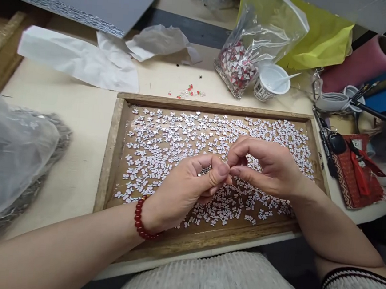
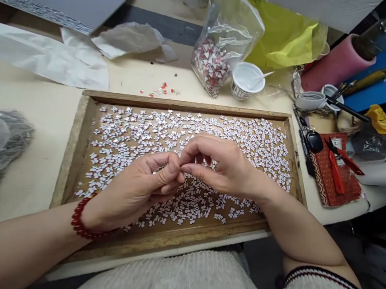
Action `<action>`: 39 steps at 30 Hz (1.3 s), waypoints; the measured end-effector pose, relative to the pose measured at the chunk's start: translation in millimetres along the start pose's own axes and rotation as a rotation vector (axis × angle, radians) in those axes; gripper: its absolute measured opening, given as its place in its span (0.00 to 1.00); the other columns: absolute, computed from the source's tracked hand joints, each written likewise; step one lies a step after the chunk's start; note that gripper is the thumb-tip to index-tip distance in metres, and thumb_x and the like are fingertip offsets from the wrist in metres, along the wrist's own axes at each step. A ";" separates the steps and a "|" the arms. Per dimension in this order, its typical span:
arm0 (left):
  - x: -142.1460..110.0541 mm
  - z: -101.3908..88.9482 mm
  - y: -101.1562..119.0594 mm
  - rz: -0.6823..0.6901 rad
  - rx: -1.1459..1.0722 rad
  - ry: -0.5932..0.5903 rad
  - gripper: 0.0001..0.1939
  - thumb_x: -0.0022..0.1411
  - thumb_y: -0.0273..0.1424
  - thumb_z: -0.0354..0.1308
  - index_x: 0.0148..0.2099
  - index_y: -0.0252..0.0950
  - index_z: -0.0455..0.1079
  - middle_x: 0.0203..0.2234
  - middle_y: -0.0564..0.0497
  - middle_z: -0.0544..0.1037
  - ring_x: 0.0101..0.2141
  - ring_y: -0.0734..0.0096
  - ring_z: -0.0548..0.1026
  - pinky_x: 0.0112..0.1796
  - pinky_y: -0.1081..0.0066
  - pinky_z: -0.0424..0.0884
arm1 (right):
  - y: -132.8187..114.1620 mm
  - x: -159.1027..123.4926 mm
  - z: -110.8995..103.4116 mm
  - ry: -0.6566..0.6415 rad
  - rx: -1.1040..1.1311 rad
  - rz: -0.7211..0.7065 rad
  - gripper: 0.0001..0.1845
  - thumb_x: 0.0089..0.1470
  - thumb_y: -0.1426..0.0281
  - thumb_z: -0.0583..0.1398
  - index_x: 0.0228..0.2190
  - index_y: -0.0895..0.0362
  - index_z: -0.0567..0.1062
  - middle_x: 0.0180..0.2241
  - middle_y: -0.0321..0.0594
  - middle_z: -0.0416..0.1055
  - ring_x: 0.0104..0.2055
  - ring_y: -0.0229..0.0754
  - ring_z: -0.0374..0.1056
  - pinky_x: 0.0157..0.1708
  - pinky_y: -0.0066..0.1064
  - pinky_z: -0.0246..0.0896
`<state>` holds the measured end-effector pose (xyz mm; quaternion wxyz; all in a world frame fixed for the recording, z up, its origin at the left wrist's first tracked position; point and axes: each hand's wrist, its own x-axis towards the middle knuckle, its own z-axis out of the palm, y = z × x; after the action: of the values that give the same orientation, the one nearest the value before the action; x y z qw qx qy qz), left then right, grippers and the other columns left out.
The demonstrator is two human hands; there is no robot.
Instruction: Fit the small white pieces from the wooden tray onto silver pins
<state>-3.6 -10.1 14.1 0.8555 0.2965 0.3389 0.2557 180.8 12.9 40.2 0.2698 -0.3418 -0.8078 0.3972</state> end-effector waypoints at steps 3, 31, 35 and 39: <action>0.1 0.1 0.3 0.000 -0.031 -0.017 0.17 0.60 0.42 0.57 0.29 0.33 0.67 0.15 0.59 0.56 0.17 0.84 0.50 0.17 0.81 0.46 | -4.2 0.4 -2.4 0.020 -0.019 -0.054 0.01 0.55 0.73 0.58 0.31 0.58 0.70 0.28 0.35 0.68 0.31 0.32 0.62 0.31 0.28 0.63; -0.6 -0.3 4.1 -0.055 -0.045 0.031 0.13 0.62 0.39 0.54 0.28 0.38 0.67 0.16 0.57 0.57 0.18 0.79 0.51 0.17 0.78 0.50 | 0.7 -45.8 -127.7 1.374 0.802 -0.125 0.17 0.63 0.63 0.46 0.25 0.55 0.63 0.20 0.26 0.57 0.17 0.27 0.52 0.14 0.21 0.47; -0.1 -1.4 2.2 -0.046 -0.011 0.045 0.13 0.63 0.39 0.53 0.28 0.38 0.67 0.17 0.56 0.56 0.18 0.78 0.51 0.17 0.77 0.50 | 6.1 -68.6 -146.1 1.392 1.384 -0.255 0.12 0.58 0.69 0.55 0.23 0.53 0.66 0.20 0.29 0.57 0.19 0.32 0.50 0.14 0.24 0.44; 0.1 -0.8 2.1 -0.044 0.009 0.053 0.14 0.63 0.39 0.53 0.28 0.38 0.68 0.18 0.55 0.56 0.18 0.78 0.52 0.17 0.76 0.51 | 19.5 -93.5 -161.2 1.331 2.267 -0.806 0.15 0.46 0.89 0.57 0.28 0.57 0.74 0.27 0.31 0.65 0.26 0.28 0.58 0.14 0.20 0.35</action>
<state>-4.6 -8.3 15.0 0.8503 0.2857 0.3691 0.2431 359.5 23.7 95.6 0.8268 0.1952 0.1938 0.4907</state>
